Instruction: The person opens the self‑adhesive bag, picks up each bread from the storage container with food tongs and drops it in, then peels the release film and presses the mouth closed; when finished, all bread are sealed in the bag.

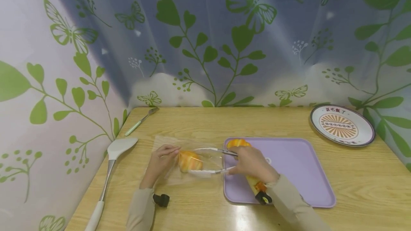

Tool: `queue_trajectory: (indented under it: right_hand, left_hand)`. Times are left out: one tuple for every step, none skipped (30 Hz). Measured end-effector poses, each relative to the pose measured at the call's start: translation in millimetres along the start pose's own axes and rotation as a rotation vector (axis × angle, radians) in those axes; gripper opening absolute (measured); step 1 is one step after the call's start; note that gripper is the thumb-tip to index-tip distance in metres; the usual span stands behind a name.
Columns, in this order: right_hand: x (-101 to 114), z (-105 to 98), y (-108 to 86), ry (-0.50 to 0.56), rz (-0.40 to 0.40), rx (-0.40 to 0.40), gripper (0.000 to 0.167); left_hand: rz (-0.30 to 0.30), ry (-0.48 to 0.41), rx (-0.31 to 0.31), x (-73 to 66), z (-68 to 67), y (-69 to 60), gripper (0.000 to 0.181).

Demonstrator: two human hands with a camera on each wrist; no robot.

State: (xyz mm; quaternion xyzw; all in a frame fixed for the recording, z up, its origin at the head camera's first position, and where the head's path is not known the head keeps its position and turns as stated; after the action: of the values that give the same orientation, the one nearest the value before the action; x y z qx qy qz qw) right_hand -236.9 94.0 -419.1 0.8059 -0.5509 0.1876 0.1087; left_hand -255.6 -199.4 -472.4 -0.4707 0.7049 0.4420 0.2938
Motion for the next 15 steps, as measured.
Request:
queue_trajectory:
  right_hand:
    - [-0.1, -0.3, 0.1, -0.004, -0.001, -0.007, 0.077]
    - [-0.6, -0.1, 0.6, -0.007, -0.002, -0.011, 0.076]
    - [-0.7, -0.2, 1.1, -0.013, -0.006, -0.019, 0.075]
    - [-0.9, -0.1, 1.7, -0.016, -0.008, -0.024, 0.074]
    - [-1.2, -0.1, 2.3, -0.018, -0.011, -0.031, 0.073]
    - [-1.3, -0.3, 2.6, -0.022, -0.014, -0.037, 0.072]
    - [-1.5, -0.3, 2.8, -0.023, -0.014, -0.04, 0.071]
    - [-1.7, -0.3, 3.0, -0.025, -0.015, -0.042, 0.071]
    - [-1.6, -0.5, 2.8, -0.025, -0.016, -0.042, 0.071]
    - [-1.7, -0.8, 2.7, -0.024, -0.017, -0.042, 0.071]
    - [-1.6, -0.9, 2.5, -0.021, -0.016, -0.039, 0.071]
    - [-1.4, -0.9, 2.2, -0.014, -0.013, -0.032, 0.073]
    - [-1.3, -0.5, 2.0, -0.012, -0.009, -0.028, 0.074]
    - [-1.3, 0.0, 1.9, -0.014, -0.006, -0.026, 0.075]
    - [-1.1, 0.4, 1.7, -0.014, -0.005, -0.024, 0.076]
  left_hand:
    - [-0.002, 0.0, -0.002, 0.5, -0.3, 0.0, 0.022]
    - [-0.004, 0.004, -0.001, 0.6, -0.4, 0.0, 0.021]
    - [-0.007, 0.006, -0.002, 0.9, -0.6, 0.1, 0.021]
    - [-0.019, 0.011, -0.002, 1.4, -0.8, 0.1, 0.02]
    - [-0.024, 0.018, -0.004, 1.6, -0.8, 0.1, 0.019]
    - [-0.032, 0.029, -0.005, 2.5, -0.9, 0.2, 0.018]
    - [-0.051, 0.031, -0.006, 3.3, -0.9, 0.3, 0.017]
    - [-0.062, 0.039, -0.008, 3.3, -1.2, 0.3, 0.016]
    - [-0.078, 0.047, -0.011, 3.1, -1.4, 0.6, 0.015]
    - [-0.087, 0.051, -0.014, 2.8, -1.7, 0.5, 0.014]
    - [-0.092, 0.052, -0.017, 2.3, -2.0, 0.6, 0.013]
    - [-0.099, 0.052, -0.018, 2.2, -2.4, 0.6, 0.012]
    - [-0.104, 0.048, -0.02, 1.6, -2.7, 0.5, 0.012]
    - [-0.097, 0.051, -0.023, 1.2, -3.0, 0.4, 0.011]
    - [-0.092, 0.053, -0.025, 1.2, -3.0, 0.3, 0.011]
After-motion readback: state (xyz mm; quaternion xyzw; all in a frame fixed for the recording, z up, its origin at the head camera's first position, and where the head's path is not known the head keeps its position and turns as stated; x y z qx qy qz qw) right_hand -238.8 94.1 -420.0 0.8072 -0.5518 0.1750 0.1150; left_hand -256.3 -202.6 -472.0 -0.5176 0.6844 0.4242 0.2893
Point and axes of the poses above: each hand's wrist, its own y-axis towards the middle knuckle, its own z-axis out of the palm, x = y × z, the point moved 5 cm from there along y, towards the middle knuckle, and after that the axes turned 1 degree about z, right-handed, at the moved point
